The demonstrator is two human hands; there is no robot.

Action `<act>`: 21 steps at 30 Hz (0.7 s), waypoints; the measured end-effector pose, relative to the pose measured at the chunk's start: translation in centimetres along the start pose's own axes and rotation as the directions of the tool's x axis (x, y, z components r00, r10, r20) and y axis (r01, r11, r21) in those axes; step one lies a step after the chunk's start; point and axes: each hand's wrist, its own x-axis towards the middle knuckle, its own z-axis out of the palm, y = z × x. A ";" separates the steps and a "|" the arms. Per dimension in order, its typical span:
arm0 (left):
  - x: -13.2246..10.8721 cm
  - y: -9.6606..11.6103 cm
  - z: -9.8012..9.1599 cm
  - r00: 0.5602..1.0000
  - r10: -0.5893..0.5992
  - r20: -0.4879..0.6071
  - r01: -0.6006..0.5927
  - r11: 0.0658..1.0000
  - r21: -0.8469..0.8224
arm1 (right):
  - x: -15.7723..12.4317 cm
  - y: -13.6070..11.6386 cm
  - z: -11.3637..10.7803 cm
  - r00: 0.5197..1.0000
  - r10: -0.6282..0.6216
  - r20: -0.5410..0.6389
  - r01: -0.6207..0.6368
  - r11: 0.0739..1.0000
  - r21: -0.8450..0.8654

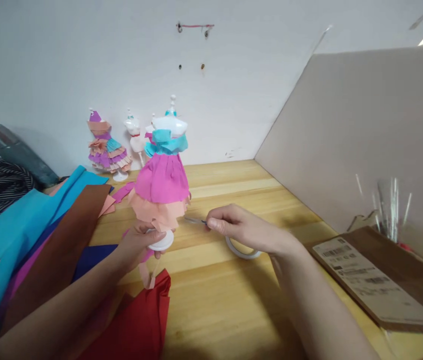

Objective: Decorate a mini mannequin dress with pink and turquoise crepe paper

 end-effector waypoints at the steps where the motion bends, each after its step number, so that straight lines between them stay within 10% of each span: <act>1: 0.0 0.0 0.1 1.000 -0.010 0.006 0.010 1.000 -0.010 | 0.0 0.1 0.1 1.000 -0.023 0.014 0.023 1.000 0.016; 18: -0.3 -1.4 0.9 0.999 -0.039 -0.023 0.035 0.989 -0.144 | 1.0 -0.8 4.7 0.997 -0.045 -0.069 0.059 0.976 0.210; 21: -0.4 -1.6 1.0 0.998 -0.039 -0.053 0.030 0.987 -0.156 | 1.4 -0.7 4.8 0.957 0.039 -0.287 -0.001 0.992 0.130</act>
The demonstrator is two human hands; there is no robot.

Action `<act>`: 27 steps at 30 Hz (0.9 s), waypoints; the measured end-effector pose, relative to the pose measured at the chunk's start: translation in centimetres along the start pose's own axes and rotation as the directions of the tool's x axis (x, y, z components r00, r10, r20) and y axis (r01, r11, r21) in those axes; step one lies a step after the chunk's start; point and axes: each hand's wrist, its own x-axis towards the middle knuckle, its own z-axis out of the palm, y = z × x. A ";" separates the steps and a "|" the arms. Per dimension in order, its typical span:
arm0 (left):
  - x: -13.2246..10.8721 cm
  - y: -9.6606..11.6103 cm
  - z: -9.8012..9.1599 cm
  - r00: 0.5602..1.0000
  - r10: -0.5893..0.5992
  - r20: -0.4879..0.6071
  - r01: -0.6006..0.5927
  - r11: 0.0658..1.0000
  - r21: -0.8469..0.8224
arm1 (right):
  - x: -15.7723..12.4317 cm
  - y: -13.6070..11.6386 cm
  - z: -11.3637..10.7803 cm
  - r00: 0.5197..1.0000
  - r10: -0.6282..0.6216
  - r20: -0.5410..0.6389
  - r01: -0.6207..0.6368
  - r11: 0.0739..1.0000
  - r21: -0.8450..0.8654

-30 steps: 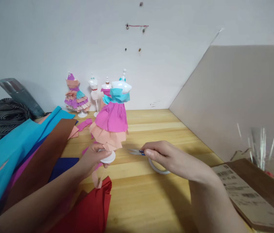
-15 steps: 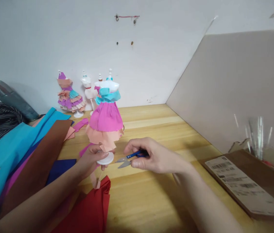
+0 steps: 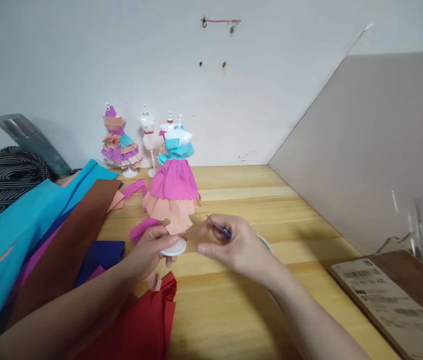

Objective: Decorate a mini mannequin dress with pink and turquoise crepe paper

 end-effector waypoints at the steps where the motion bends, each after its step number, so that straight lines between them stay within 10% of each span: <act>1: 0.0 -0.1 0.0 1.000 0.003 -0.007 -0.003 1.000 -0.001 | 0.1 0.1 0.5 0.994 0.005 -0.108 -0.006 1.000 -0.004; 9: -0.3 -0.9 0.9 0.998 0.000 -0.060 0.000 1.000 -0.007 | 0.9 1.8 5.4 0.897 -0.031 -0.440 0.042 0.999 0.015; 17: -0.4 -0.9 1.1 0.997 -0.051 -0.066 0.053 0.998 0.022 | 0.1 2.2 4.7 0.753 -0.471 -0.460 0.166 0.812 -0.560; 22: -0.1 -1.6 0.6 1.000 -0.004 -0.002 0.004 1.000 0.025 | 0.0 1.6 4.4 0.827 -0.358 -0.434 0.188 0.903 -0.385; 27: 0.2 -1.7 0.1 1.000 -0.028 0.004 0.028 0.998 0.063 | -1.0 -0.7 0.7 0.976 -0.193 -0.102 0.172 0.968 -0.183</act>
